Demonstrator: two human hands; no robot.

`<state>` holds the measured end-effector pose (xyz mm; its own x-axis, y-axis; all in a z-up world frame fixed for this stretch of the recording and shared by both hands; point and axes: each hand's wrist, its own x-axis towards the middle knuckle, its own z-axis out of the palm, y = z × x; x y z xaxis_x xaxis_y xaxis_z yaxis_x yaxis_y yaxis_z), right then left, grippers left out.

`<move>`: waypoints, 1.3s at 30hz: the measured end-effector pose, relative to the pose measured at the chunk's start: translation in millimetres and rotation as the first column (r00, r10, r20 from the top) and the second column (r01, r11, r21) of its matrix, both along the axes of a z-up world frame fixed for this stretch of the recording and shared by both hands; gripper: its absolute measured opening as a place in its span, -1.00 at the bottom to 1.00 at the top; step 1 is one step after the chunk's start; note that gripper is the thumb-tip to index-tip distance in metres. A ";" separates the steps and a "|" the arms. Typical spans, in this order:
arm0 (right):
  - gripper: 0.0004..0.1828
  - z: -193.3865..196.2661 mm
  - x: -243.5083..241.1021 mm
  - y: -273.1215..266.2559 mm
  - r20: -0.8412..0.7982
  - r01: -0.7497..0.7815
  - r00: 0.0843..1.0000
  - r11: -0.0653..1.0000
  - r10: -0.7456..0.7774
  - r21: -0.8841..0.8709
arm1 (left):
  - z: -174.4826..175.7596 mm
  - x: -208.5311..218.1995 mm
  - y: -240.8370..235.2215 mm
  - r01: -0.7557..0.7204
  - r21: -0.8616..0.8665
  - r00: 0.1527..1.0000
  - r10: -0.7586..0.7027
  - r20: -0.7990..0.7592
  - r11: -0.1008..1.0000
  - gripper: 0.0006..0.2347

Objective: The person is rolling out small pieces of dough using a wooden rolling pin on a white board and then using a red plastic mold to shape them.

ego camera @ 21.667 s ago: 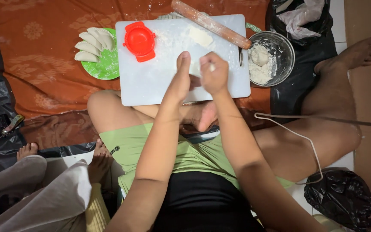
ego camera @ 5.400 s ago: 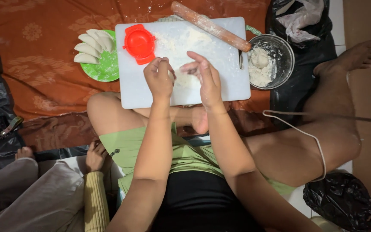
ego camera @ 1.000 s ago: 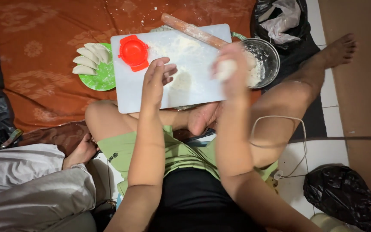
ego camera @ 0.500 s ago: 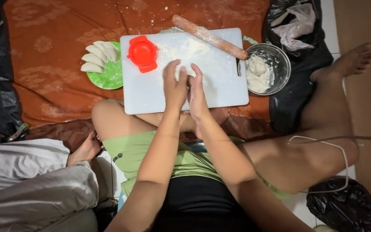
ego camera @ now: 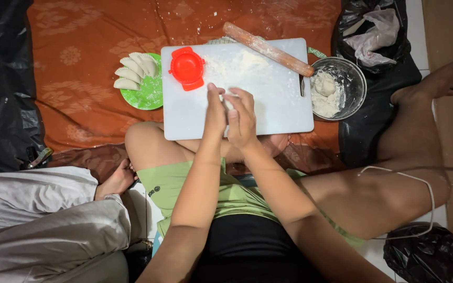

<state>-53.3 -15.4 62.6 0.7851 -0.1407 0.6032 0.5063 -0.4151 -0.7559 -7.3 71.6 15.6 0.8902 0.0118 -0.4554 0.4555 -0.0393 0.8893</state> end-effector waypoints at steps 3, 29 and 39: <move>-0.48 -26.1 16.6 -23.8 0.013 0.084 0.996 0.961 -0.083 -0.264 | 119.2 -29.9 -17.9 0.017 -0.380 1.000 -0.023 -0.013 0.925 -0.23; -0.57 0.6 14.2 -29.9 -0.367 -0.023 0.920 0.954 0.137 0.299 | -16.9 29.7 -15.0 -0.175 0.025 0.980 0.172 0.100 0.984 -0.68; -0.58 -14.7 22.1 -40.7 -0.110 0.016 0.993 0.974 -0.042 -0.224 | 82.6 18.3 -23.1 -0.163 -0.416 0.877 -0.061 -0.476 0.895 -0.21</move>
